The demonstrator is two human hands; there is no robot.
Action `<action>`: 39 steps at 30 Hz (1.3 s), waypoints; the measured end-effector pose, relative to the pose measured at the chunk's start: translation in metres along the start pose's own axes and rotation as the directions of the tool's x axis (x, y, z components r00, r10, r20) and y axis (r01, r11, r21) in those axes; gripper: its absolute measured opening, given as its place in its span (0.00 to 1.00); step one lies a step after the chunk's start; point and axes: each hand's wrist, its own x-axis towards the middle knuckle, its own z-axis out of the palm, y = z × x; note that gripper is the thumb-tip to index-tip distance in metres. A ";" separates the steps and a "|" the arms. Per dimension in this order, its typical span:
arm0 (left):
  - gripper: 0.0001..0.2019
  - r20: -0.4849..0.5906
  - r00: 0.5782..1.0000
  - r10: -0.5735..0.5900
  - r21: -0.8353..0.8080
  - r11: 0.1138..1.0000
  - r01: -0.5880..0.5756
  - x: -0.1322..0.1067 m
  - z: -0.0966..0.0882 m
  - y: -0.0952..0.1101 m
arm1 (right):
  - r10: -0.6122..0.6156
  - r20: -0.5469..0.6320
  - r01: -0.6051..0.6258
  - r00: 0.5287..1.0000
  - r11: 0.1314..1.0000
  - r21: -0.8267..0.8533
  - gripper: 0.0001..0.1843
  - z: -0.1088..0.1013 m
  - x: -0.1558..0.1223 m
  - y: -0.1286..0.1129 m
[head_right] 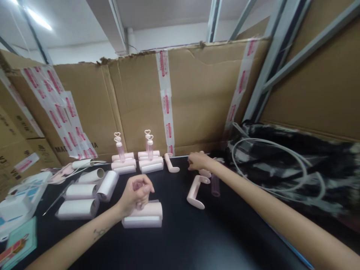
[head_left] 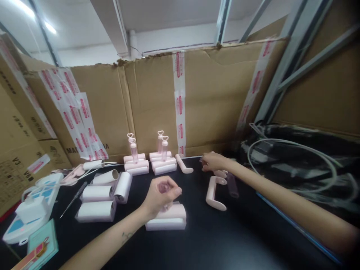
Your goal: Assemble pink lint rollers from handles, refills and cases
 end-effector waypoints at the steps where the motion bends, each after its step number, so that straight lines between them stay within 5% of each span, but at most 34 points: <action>1: 0.21 0.018 1.000 -0.005 -0.051 0.999 0.006 0.001 -0.002 -0.002 | -0.011 -0.023 0.011 1.000 0.999 0.031 0.13 -0.003 -0.001 -0.007; 4: 0.29 0.054 0.998 -0.038 -0.177 0.983 0.047 0.005 -0.006 -0.005 | -0.114 -0.135 0.150 0.984 0.943 0.297 0.21 -0.017 -0.013 -0.040; 7: 0.35 0.050 0.994 -0.094 -0.210 0.972 0.102 0.006 -0.007 -0.006 | -0.258 -0.224 0.342 0.940 0.689 0.639 0.22 -0.033 -0.031 -0.087; 14: 0.39 0.014 0.981 -0.194 -0.180 0.964 0.194 0.005 -0.005 0.002 | -0.545 -0.204 0.558 0.814 0.632 0.538 0.18 -0.067 -0.068 -0.167; 18: 0.37 0.036 0.983 -0.182 -0.205 0.961 0.186 0.004 -0.004 0.002 | -0.480 -0.159 0.465 0.863 0.627 0.625 0.19 -0.069 -0.067 -0.179; 25: 0.41 0.107 0.991 -0.085 -0.242 0.964 0.109 0.007 -0.006 -0.005 | -0.365 -0.149 0.296 0.919 0.391 0.871 0.21 -0.046 -0.069 -0.194; 31: 0.41 0.152 0.988 0.040 -0.301 0.953 0.008 0.008 -0.011 -0.018 | -0.376 -0.076 0.266 0.924 0.484 0.834 0.21 -0.049 -0.073 -0.197; 39: 0.40 0.156 0.986 0.054 -0.277 0.961 -0.009 0.006 -0.016 -0.028 | -0.400 -0.095 0.291 0.911 0.464 0.837 0.19 -0.043 -0.070 -0.195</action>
